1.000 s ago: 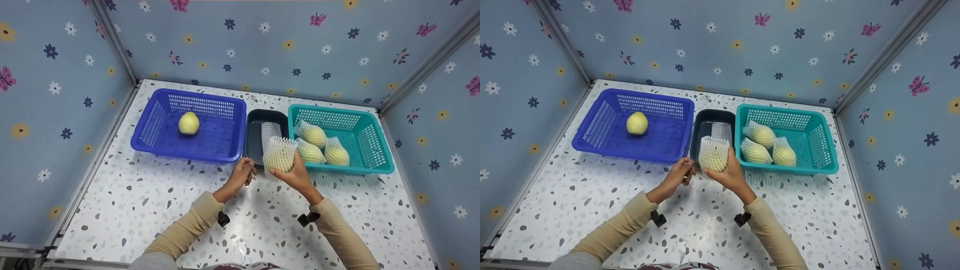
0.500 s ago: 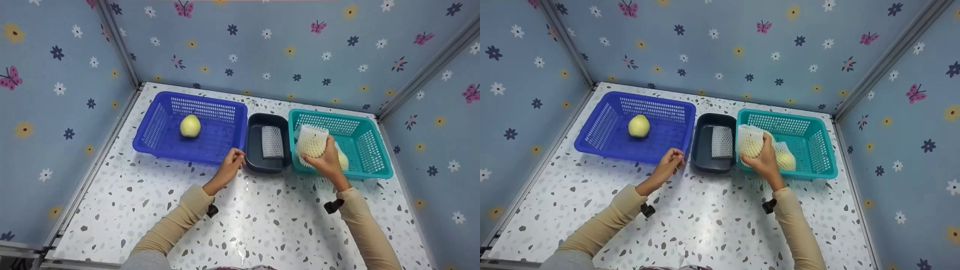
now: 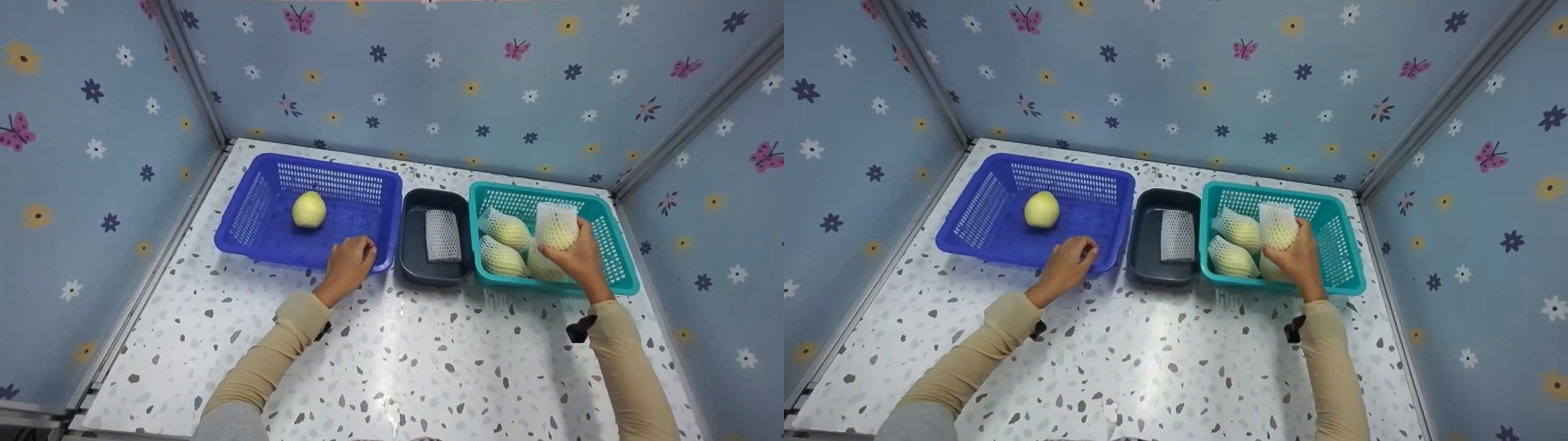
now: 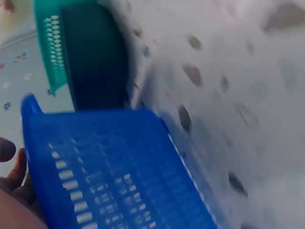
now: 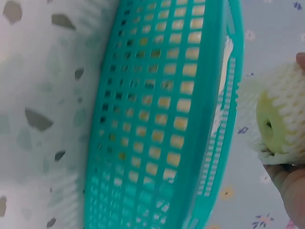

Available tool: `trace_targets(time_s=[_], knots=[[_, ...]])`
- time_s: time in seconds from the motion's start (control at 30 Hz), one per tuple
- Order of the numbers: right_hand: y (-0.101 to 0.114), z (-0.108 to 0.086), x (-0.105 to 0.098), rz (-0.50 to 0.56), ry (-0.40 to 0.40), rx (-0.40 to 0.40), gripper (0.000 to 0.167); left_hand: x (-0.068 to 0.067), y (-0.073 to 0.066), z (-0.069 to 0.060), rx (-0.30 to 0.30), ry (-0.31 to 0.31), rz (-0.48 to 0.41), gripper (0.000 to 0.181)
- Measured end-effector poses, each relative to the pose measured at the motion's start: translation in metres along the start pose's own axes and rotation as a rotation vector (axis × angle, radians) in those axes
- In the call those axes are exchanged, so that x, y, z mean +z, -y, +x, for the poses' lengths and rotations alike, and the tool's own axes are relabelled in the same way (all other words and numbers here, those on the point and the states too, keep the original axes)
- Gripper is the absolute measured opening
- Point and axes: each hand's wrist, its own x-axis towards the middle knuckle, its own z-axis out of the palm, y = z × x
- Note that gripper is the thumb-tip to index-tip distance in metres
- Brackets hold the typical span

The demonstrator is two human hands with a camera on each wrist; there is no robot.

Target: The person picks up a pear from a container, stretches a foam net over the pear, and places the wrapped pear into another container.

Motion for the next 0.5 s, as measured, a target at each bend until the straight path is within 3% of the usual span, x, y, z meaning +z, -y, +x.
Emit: trace_targets(time_s=[0.1,0.17,0.33,0.5], knots=[[-0.012,0.002,-0.008,-0.051,-0.027,0.055,0.091,-0.002,0.007,-0.002,0.025,0.0,0.223,0.021],[-0.02,0.003,-0.014,-0.097,-0.039,0.082,0.093,-0.002,0.01,-0.004,0.046,-0.01,0.304,0.026],[-0.042,0.007,-0.024,-0.178,-0.043,0.133,0.094,0.004,0.015,-0.008,0.096,-0.058,0.378,0.034],[-0.06,0.013,-0.026,-0.175,-0.056,0.186,0.092,0.008,0.018,-0.005,0.094,-0.067,0.399,0.037]])
